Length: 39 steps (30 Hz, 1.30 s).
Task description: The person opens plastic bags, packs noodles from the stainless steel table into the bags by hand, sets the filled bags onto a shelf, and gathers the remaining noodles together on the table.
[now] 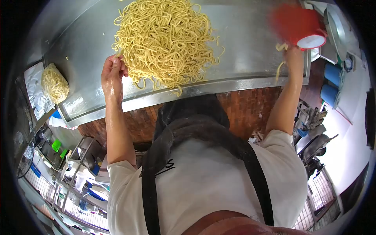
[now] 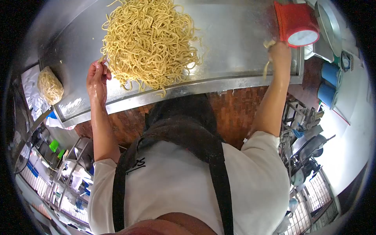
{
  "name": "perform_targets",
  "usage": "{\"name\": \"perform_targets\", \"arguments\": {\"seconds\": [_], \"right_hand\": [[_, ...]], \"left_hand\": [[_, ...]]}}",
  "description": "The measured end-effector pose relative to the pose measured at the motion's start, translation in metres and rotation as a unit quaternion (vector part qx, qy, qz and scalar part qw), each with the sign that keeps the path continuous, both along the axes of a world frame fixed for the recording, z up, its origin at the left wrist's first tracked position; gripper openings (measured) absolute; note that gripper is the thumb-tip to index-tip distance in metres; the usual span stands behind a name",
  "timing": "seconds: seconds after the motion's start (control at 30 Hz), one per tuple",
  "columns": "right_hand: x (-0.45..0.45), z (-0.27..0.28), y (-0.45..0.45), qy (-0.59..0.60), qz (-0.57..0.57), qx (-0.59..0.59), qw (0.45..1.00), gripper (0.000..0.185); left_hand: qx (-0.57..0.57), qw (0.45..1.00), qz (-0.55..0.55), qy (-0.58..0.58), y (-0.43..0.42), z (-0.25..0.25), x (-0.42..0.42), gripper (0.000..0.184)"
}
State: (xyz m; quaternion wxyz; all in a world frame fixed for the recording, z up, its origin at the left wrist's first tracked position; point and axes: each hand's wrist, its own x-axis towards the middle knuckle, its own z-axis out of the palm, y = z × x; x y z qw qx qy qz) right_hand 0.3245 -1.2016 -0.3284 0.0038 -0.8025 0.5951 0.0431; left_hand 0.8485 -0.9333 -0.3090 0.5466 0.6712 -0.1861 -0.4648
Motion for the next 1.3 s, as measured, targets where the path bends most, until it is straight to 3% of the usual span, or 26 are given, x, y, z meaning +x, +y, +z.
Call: {"name": "perform_targets", "arguments": {"seconds": [0.1,0.13,0.17,0.2,0.23,0.3,0.4,0.47,0.53,0.57,0.67,0.7,0.73,0.87,0.97,1.07,1.17,1.27,1.3], "right_hand": [[0.103,0.022,0.041,-0.051,0.025,0.002,0.998,0.025],[0.129,-0.016,0.052,-0.277,0.095,-0.014,0.956,0.031],[0.177,-0.014,0.068,-0.376,0.004,0.218,0.901,0.045],[0.212,-0.031,0.080,-0.326,0.183,0.104,0.922,0.045],[0.248,-0.040,0.093,-0.395,0.201,0.148,0.884,0.048],[0.293,-0.058,0.128,-0.285,0.227,0.111,0.925,0.051],[0.310,-0.080,0.137,-0.258,0.240,0.200,0.914,0.052],[0.301,-0.092,0.129,-0.381,0.243,0.205,0.868,0.047],[0.291,-0.083,0.116,-0.491,0.231,0.262,0.798,0.044],[0.285,-0.067,0.111,-0.453,0.164,0.331,0.811,0.037],[0.257,-0.044,0.103,-0.573,0.061,0.424,0.699,0.040],[0.246,-0.043,0.101,-0.562,0.069,0.442,0.695,0.042],[0.235,-0.044,0.099,-0.552,0.078,0.459,0.692,0.044],[0.216,-0.070,0.109,-0.569,0.071,0.460,0.678,0.055],[0.212,-0.111,0.112,-0.451,0.027,0.380,0.807,0.053],[0.222,-0.098,0.111,-0.384,0.040,0.426,0.818,0.054],[0.228,-0.057,0.104,-0.488,0.014,0.552,0.676,0.054],[0.212,-0.048,0.097,-0.556,0.062,0.522,0.644,0.055],[0.204,-0.056,0.097,-0.498,0.070,0.411,0.760,0.056]], "left_hand": [[0.024,1.000,0.001,-0.003,-0.004,-0.003,-0.006,0.030],[0.027,1.000,-0.007,-0.009,-0.006,-0.004,-0.009,0.030],[0.031,0.999,-0.015,-0.016,-0.008,-0.006,-0.009,0.030],[0.035,0.999,-0.021,-0.024,-0.009,-0.006,-0.009,0.029],[0.033,0.999,-0.018,-0.026,-0.010,-0.004,-0.010,0.025],[0.049,0.994,-0.020,-0.092,-0.011,-0.009,-0.011,0.025],[0.055,0.959,-0.078,-0.268,-0.016,-0.027,-0.019,0.039],[-0.011,0.904,-0.162,-0.395,-0.015,-0.083,-0.026,0.043],[0.024,0.848,-0.226,-0.479,-0.023,-0.082,-0.049,0.041],[0.022,0.861,-0.205,-0.465,-0.022,-0.101,-0.045,0.035],[0.068,0.957,-0.107,-0.260,-0.027,-0.074,-0.032,0.030],[0.050,0.962,-0.092,-0.252,-0.025,-0.056,-0.029,0.030],[0.063,0.987,-0.081,-0.121,-0.023,-0.044,-0.024,0.037],[0.073,0.944,-0.180,-0.268,0.004,-0.054,-0.019,0.044],[0.098,0.915,-0.188,-0.343,0.014,-0.049,-0.026,0.043],[0.072,0.903,-0.142,-0.399,0.011,-0.033,-0.041,0.041],[0.031,0.922,-0.127,-0.365,0.002,-0.021,-0.058,0.039],[0.011,0.932,-0.133,-0.337,0.000,-0.019,-0.064,0.037],[0.014,0.934,-0.138,-0.330,0.000,-0.020,-0.066,0.036]]}}
